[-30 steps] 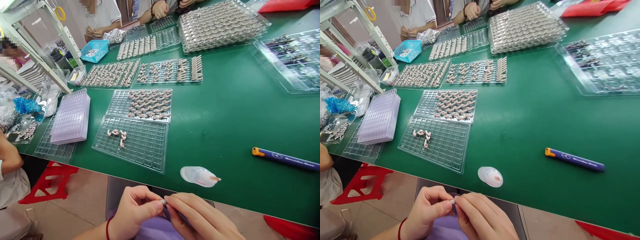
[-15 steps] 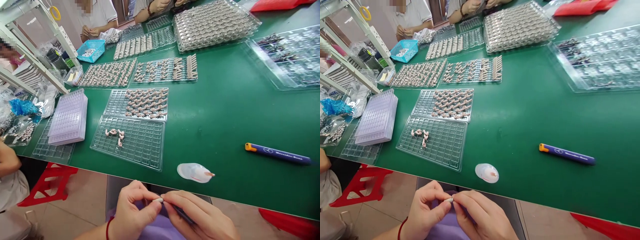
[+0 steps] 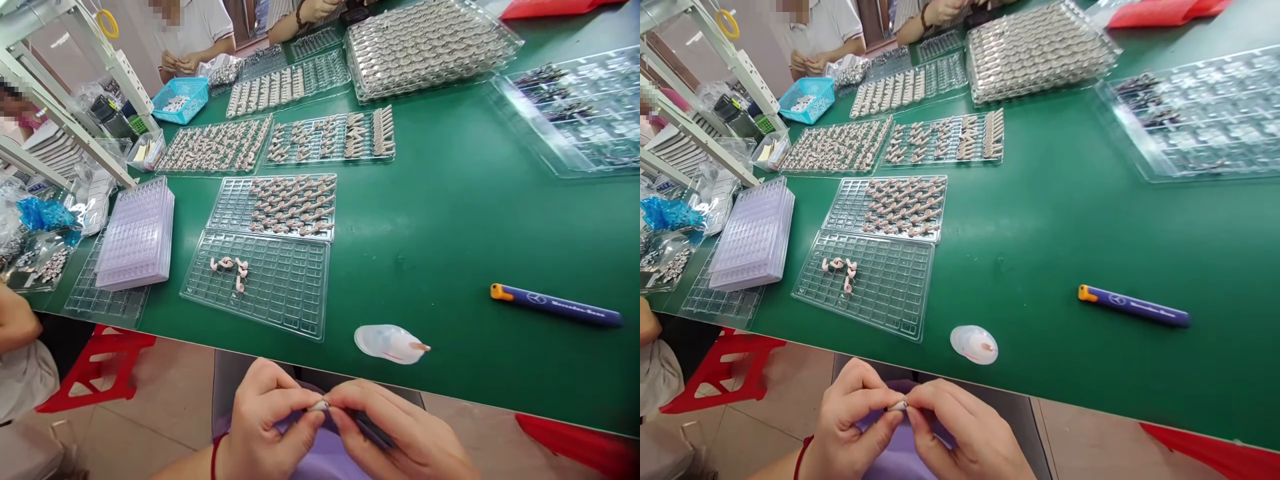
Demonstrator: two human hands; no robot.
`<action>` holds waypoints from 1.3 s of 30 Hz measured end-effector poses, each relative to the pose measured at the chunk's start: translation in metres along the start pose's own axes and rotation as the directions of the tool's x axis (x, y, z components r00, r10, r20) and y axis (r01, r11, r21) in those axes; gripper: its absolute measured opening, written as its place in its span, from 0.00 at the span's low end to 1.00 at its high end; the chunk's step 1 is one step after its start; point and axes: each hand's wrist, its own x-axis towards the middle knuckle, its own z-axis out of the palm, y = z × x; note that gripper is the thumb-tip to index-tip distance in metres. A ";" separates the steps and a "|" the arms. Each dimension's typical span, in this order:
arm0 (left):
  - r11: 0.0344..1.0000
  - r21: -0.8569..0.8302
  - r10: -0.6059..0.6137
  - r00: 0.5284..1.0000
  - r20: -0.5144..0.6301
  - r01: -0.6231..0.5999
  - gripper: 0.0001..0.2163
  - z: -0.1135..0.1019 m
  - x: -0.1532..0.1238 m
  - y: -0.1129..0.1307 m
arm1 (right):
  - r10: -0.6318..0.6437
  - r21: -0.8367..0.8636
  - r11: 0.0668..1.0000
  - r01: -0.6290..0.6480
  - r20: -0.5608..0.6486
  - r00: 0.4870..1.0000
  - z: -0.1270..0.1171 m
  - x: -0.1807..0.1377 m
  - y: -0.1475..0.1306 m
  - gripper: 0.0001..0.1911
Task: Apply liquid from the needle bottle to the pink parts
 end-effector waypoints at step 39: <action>0.932 -0.260 -0.256 0.966 0.020 0.252 0.06 0.006 -0.011 -0.024 | 0.099 0.090 0.991 -0.102 0.038 0.994 0.022 -0.009 0.015 0.05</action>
